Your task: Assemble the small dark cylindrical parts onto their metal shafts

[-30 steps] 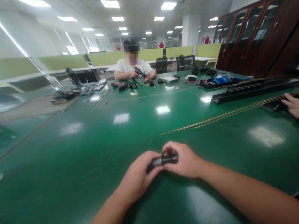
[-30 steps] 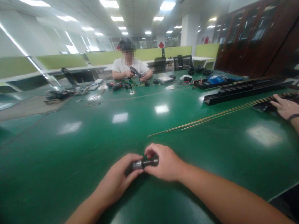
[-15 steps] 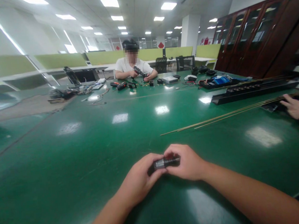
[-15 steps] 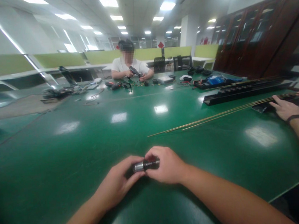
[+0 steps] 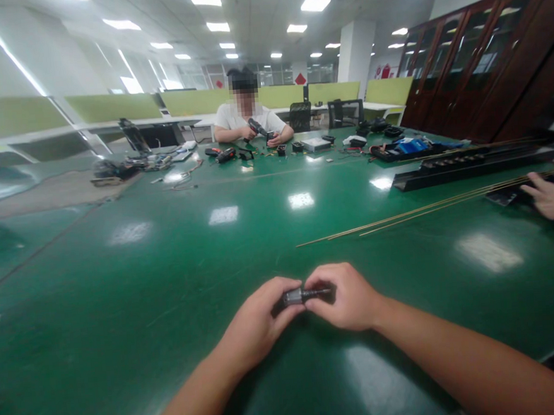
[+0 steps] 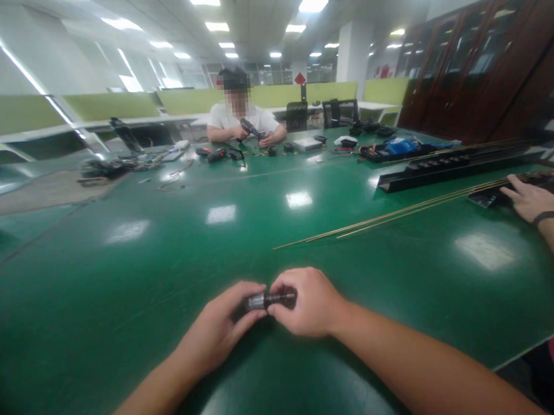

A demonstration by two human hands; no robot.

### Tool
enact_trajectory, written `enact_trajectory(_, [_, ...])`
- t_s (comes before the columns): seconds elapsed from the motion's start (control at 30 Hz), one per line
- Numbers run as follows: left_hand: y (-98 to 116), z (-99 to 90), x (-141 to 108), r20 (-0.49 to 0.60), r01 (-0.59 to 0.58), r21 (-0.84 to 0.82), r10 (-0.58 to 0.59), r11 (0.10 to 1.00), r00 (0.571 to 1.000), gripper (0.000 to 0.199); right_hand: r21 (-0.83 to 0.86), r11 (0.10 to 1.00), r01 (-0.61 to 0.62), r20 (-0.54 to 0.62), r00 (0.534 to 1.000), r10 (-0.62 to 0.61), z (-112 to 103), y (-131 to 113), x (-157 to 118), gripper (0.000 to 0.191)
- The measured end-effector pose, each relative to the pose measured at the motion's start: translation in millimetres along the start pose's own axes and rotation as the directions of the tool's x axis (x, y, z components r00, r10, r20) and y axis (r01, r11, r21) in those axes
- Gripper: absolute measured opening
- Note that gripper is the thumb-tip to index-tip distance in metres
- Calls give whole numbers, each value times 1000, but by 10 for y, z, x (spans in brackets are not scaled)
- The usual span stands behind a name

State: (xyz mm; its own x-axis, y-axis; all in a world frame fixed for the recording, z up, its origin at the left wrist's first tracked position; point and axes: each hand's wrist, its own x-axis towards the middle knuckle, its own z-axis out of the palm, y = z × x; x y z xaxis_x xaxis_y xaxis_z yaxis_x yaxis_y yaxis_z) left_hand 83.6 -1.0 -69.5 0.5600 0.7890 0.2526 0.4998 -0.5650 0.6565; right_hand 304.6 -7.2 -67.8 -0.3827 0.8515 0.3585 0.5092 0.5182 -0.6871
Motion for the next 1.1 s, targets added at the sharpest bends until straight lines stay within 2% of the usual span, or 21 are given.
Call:
enact_trajectory(0.37, [41, 15, 5, -21, 7, 24, -7, 1000, 1000, 28, 64, 998, 27, 15, 1000, -28, 13, 43, 28, 6])
enact_trajectory(0.73, [41, 17, 7, -63, 8, 18, -7, 1000, 998, 26, 45, 999, 24, 7, 1000, -24, -15, 58, 22, 7])
enact_trajectory(1.1, [20, 6, 11, -57, 19, 23, -18, 1000, 998, 25, 43, 998, 38, 0, 999, -38, -21, 59, 24, 7])
